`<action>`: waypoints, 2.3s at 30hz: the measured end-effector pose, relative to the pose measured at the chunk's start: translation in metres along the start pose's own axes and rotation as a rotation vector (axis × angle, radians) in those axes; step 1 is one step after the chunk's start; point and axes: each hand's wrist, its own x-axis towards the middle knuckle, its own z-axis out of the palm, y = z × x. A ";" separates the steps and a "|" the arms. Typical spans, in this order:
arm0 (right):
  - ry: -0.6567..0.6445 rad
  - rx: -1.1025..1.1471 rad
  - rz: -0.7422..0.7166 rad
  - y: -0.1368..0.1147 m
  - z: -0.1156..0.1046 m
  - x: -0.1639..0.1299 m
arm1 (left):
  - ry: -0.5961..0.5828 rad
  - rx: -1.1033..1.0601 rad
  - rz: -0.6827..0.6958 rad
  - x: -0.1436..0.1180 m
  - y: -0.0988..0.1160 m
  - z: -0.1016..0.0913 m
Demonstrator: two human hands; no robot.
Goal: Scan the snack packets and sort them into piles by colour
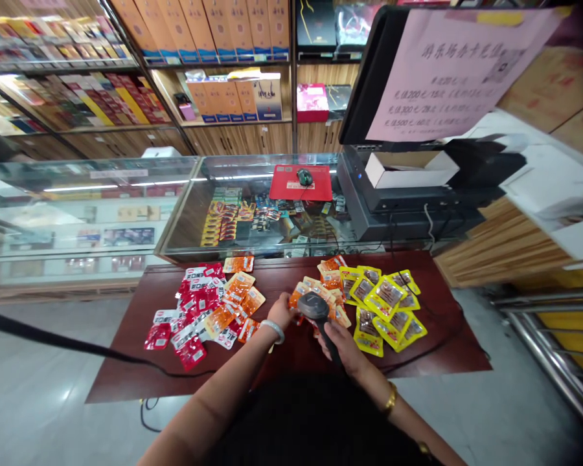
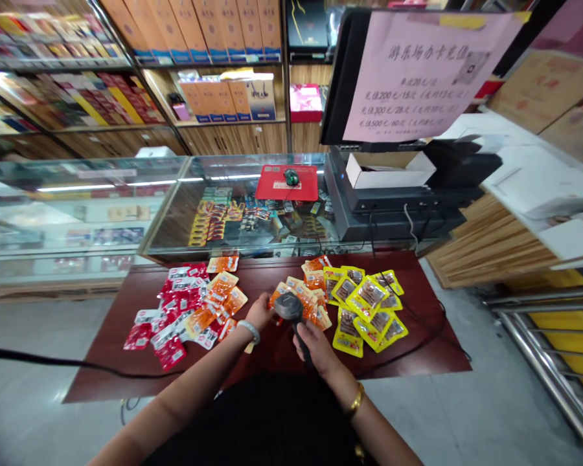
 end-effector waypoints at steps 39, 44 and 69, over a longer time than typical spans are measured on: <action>-0.134 -0.130 0.037 0.013 0.006 0.011 | -0.029 0.077 -0.063 -0.013 -0.042 -0.013; -0.045 -0.094 0.013 0.002 0.012 0.015 | 0.085 0.111 0.163 0.002 -0.024 -0.018; -0.137 -0.196 0.109 0.022 0.027 0.038 | 0.142 0.687 -0.146 -0.034 -0.075 -0.065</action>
